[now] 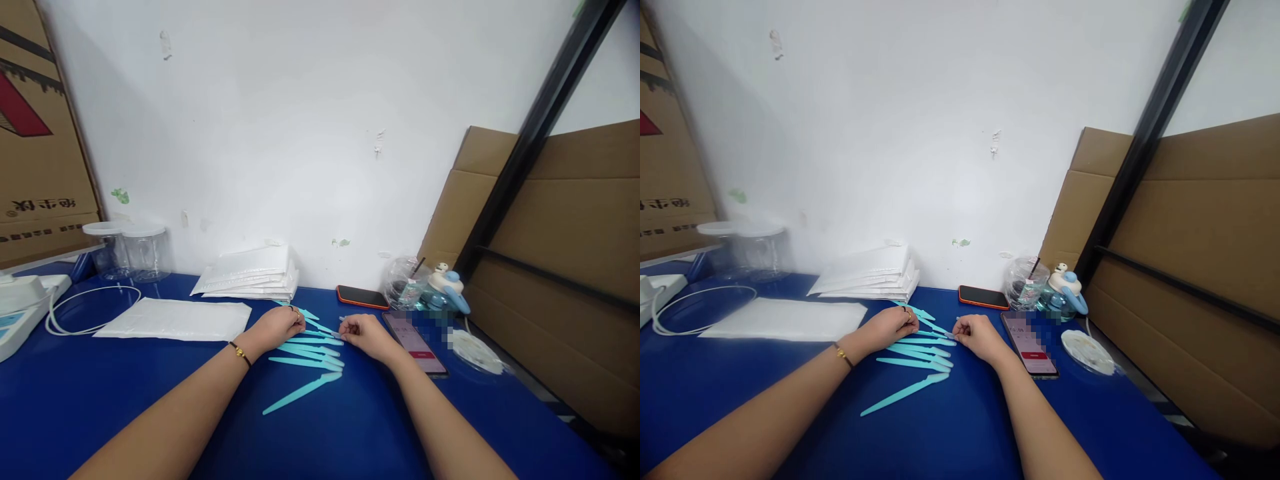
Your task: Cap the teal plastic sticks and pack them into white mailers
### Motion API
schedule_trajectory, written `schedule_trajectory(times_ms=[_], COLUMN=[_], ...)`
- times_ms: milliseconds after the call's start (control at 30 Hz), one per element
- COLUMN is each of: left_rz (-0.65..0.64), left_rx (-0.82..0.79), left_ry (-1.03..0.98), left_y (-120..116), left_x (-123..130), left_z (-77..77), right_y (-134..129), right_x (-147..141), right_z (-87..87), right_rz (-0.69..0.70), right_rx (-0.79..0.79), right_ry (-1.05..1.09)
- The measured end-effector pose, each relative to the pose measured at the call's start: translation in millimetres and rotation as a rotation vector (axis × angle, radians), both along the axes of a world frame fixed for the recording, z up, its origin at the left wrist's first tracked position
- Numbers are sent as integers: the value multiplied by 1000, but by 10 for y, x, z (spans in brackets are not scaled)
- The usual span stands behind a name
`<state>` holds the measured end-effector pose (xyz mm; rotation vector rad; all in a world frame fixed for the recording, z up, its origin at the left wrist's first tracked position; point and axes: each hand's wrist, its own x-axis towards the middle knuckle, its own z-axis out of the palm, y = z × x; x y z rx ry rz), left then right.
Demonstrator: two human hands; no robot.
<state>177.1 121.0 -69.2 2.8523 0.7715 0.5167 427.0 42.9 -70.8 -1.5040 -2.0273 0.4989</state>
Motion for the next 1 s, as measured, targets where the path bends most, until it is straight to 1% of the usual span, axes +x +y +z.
schedule_trajectory(times_ms=[200,467,600,733,867,933,1000], left_rz=[-24,17,11,-1,-26,-20,15], left_rx=[-13,-4,-19,-38,-52,-37,0], left_ry=[-2,18,1,-3,10,-3,-8], left_y=[-62,-19,-23,-76,-104,-86,-53], left_x=[37,-16,10,78,89,63,30], left_z=[19,32,10,-7,-6,-16,-37], right_y=[-7,11,-10,-25,-23,-14,-3], right_x=[-78,105,19,-115,-116,-43,58], right_z=[14,-32,-4,17,23,35,56], right_rz=[17,3,0,16,39,23,-56], right_rx=[-8,-53,-53,-44,-53,-20,64], right_ry=[-1,22,29,25,16,5,-14])
